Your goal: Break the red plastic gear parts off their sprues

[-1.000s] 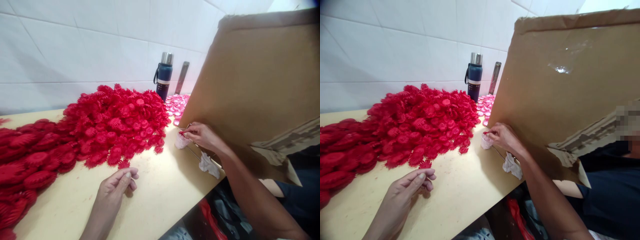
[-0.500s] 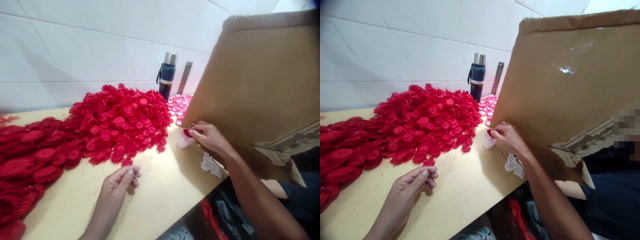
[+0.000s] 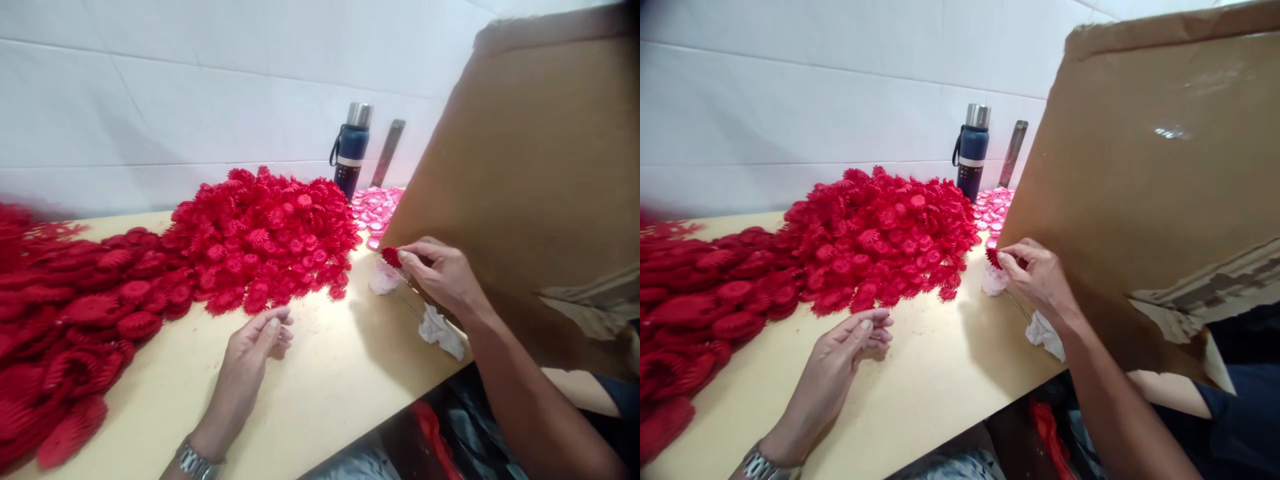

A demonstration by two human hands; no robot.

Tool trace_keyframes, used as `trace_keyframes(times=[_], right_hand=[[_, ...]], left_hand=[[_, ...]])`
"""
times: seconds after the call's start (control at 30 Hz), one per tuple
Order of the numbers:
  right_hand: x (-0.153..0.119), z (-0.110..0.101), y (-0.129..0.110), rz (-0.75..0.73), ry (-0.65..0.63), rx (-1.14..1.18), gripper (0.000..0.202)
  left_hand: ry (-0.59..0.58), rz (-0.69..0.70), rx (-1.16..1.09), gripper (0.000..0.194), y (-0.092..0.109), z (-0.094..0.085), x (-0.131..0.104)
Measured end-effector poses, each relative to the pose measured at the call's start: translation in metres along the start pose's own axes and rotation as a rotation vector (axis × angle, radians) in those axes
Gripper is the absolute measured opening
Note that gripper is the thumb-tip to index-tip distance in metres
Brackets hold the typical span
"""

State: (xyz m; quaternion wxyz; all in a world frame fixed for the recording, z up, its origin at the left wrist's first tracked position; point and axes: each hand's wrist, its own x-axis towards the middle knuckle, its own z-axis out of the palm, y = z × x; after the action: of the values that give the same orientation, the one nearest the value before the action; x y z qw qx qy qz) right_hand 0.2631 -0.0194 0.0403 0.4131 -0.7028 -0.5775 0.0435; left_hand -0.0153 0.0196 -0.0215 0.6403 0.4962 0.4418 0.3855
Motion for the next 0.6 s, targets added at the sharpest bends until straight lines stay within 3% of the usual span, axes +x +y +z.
trace_keyframes(times=[0.07, 0.17, 0.23, 0.33, 0.4, 0.5, 0.6], right_hand=[[-0.004, 0.014, -0.017, -0.034, -0.184, 0.197, 0.02], [-0.015, 0.053, -0.047, -0.079, -0.538, 0.494, 0.023], [-0.023, 0.083, -0.064, -0.134, -0.639, 0.574, 0.024], [-0.032, 0.116, -0.077, -0.276, -0.556, 0.423, 0.025], [-0.033, 0.124, -0.079, -0.359, -0.437, 0.275, 0.02], [-0.027, 0.118, -0.079, -0.385, -0.308, 0.205, 0.016], [-0.022, 0.108, -0.08, -0.355, -0.299, 0.207, 0.021]], left_hand=[[-0.002, -0.017, -0.104, 0.034, 0.008, 0.005, -0.001], [-0.046, -0.072, -0.394, 0.036, 0.021, 0.015, -0.002], [-0.063, -0.136, -0.552, 0.035, 0.026, 0.02, -0.002], [-0.025, -0.13, -0.67, 0.026, 0.025, 0.018, -0.002], [0.016, -0.084, -0.703, 0.022, 0.023, 0.012, -0.004], [0.065, -0.029, -0.687, 0.019, 0.02, 0.002, -0.007], [0.137, -0.024, -0.633, 0.022, 0.019, -0.005, -0.007]])
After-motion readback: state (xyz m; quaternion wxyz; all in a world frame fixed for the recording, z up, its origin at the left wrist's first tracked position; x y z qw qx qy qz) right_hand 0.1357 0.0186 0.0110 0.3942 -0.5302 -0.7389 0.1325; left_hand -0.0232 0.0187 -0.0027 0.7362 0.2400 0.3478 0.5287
